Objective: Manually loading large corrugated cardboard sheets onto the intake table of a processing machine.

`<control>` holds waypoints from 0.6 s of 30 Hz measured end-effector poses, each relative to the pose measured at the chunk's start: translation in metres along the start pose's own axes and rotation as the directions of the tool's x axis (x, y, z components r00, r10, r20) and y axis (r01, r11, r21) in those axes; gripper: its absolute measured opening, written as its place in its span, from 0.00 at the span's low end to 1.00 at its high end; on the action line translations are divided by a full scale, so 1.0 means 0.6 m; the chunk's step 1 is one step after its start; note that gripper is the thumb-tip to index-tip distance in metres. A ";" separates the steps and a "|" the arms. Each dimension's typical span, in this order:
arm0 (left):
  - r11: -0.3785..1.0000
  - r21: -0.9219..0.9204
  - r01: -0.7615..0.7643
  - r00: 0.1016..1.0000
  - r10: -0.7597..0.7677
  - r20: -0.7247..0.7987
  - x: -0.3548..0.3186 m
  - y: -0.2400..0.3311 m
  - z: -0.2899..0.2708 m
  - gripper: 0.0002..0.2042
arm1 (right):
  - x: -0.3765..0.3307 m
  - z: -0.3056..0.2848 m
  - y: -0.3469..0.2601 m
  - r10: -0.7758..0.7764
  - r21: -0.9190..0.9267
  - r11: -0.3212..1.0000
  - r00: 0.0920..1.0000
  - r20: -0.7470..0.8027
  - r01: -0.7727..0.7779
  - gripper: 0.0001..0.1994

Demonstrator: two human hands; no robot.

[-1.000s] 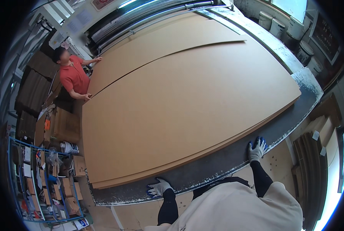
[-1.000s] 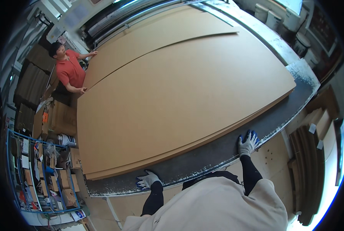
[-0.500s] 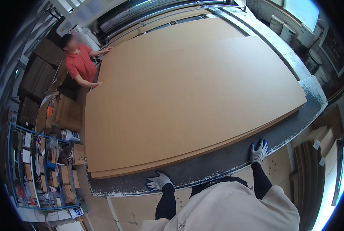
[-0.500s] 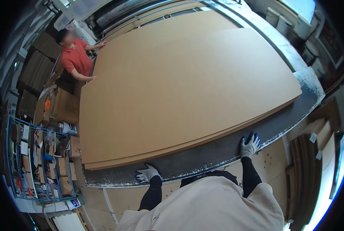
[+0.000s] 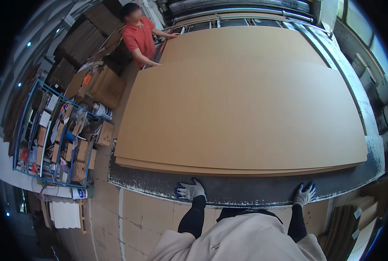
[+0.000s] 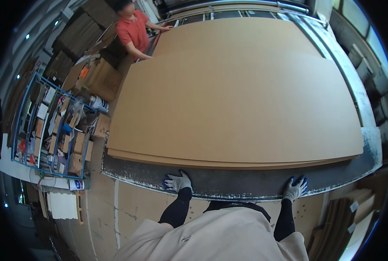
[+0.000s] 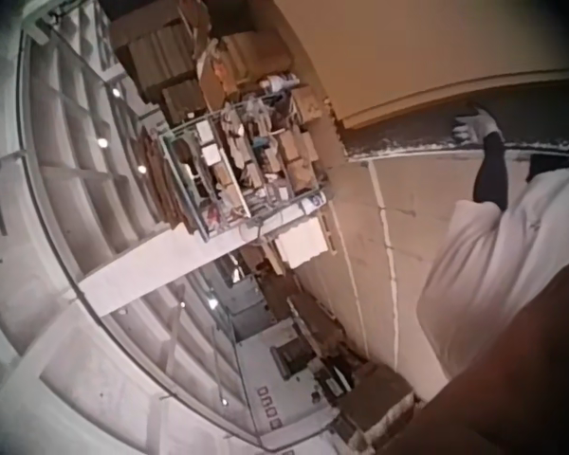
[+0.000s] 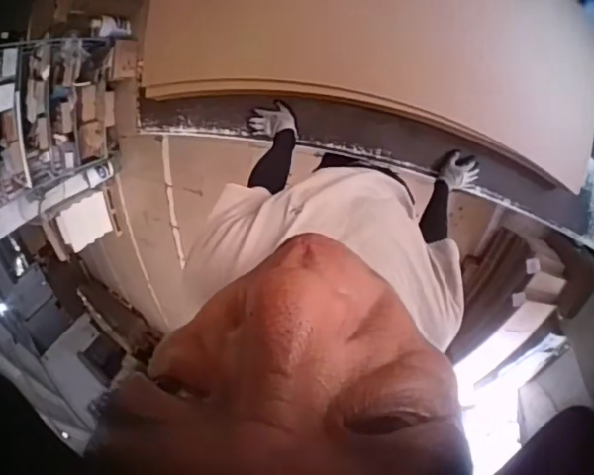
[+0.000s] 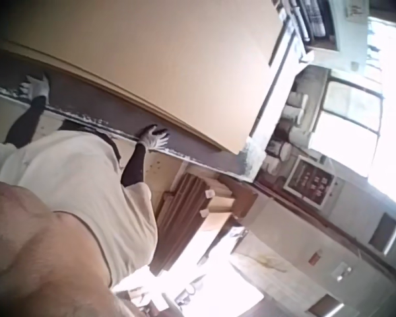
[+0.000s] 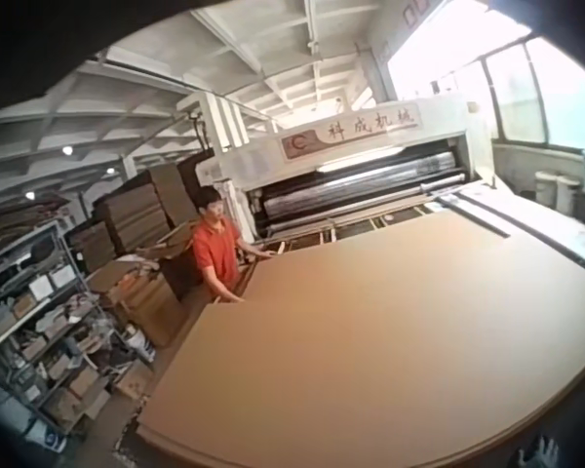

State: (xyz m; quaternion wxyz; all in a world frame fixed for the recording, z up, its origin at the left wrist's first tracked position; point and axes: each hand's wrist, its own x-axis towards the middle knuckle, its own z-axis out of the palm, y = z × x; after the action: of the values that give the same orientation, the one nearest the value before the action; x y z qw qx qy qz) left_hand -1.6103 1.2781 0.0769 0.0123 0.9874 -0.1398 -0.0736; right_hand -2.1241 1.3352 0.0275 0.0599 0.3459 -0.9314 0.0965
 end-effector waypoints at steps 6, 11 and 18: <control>1.000 -0.019 0.006 1.000 -0.006 0.031 0.003 -0.007 0.001 0.42 | 0.004 -0.006 -0.009 0.009 -0.035 0.999 0.999 0.041 -0.007 0.34; 1.000 -0.022 -0.008 1.000 0.008 -0.008 0.006 -0.011 0.012 0.42 | 0.002 -0.007 -0.007 -0.004 0.016 1.000 1.000 0.012 0.004 0.33; 1.000 -0.025 -0.009 1.000 0.009 -0.002 0.010 -0.012 0.019 0.43 | 0.002 -0.007 -0.008 -0.011 0.012 1.000 1.000 0.019 0.011 0.33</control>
State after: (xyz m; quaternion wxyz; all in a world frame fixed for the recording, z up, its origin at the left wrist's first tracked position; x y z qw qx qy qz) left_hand -1.6042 1.2833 0.0642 0.0252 0.9866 -0.1434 -0.0742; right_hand -2.1216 1.3319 0.0323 0.0497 0.3523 -0.9294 0.0984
